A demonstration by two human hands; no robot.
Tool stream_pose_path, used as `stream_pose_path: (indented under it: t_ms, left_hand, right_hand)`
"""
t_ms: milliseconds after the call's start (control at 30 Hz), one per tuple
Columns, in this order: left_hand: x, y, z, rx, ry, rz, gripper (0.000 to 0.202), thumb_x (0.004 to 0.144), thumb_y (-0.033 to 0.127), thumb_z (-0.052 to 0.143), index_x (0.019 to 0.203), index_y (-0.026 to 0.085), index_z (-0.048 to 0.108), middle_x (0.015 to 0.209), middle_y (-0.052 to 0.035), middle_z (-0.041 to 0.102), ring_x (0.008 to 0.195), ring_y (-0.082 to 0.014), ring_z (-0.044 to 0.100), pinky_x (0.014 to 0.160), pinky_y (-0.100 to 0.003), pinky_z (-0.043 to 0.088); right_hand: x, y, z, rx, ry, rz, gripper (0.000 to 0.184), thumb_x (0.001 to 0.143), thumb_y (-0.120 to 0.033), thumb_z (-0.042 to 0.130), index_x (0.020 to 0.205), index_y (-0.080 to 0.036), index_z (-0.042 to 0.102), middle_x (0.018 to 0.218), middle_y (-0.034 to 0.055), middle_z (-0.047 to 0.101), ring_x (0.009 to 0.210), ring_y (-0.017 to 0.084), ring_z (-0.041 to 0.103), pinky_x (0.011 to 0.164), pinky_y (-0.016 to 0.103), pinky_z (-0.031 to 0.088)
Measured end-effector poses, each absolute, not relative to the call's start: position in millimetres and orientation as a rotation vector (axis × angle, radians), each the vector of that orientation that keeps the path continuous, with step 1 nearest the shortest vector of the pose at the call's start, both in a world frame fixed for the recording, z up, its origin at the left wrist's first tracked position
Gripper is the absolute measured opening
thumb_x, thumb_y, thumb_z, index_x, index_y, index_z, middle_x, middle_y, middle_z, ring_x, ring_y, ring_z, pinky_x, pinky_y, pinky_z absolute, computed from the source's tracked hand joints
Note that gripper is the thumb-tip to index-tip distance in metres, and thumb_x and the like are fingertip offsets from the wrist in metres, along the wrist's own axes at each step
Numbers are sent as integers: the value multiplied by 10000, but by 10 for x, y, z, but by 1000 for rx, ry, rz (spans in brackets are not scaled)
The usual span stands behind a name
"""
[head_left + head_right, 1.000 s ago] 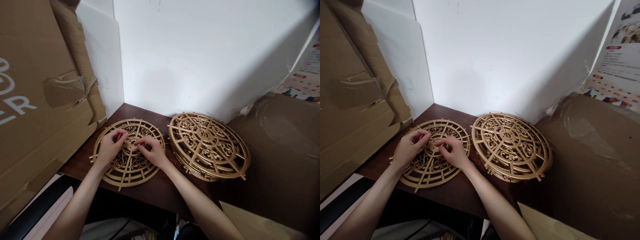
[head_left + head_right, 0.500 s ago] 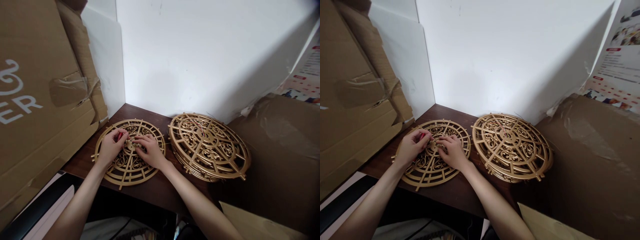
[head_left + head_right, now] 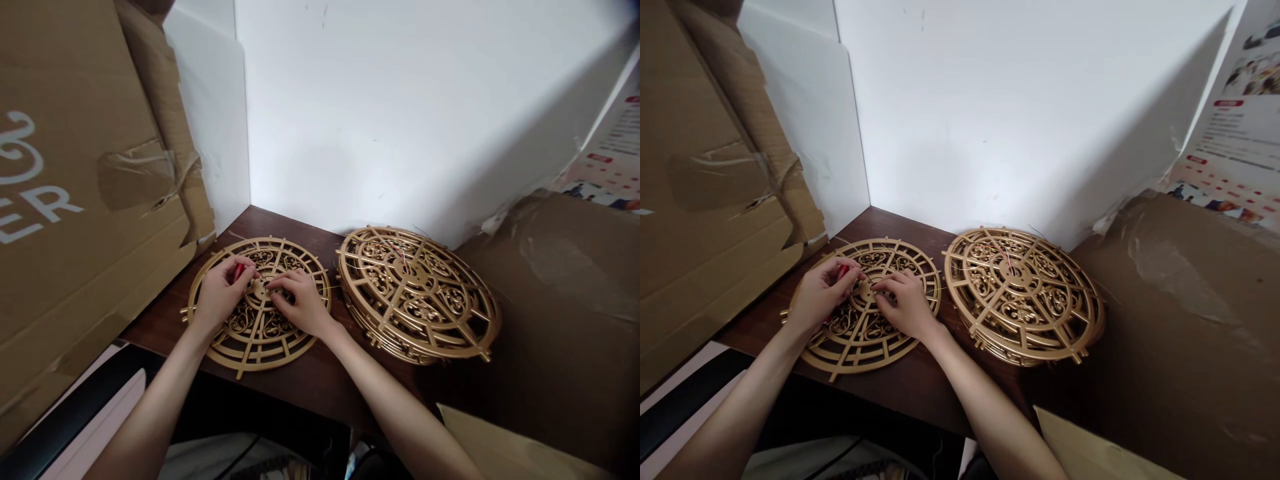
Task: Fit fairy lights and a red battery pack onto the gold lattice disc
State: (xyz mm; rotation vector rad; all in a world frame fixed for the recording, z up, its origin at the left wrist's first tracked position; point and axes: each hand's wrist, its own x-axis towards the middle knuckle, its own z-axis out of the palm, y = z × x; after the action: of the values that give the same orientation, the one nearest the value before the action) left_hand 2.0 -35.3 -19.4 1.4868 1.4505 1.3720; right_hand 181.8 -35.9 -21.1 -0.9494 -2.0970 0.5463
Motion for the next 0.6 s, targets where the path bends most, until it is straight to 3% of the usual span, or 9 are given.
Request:
stream_pose_path:
  t_ms: [600]
  left_hand:
    - [14, -341, -219, 1537, 1511, 1344, 200, 797, 360, 614, 865, 172, 627, 680, 6, 632, 510, -96, 442, 492, -211, 338]
  right_hand:
    - [1820, -355, -209, -947, -2090, 560, 134, 844, -137, 617, 916, -215, 698, 966, 37, 700, 946, 194, 573, 875, 348, 427]
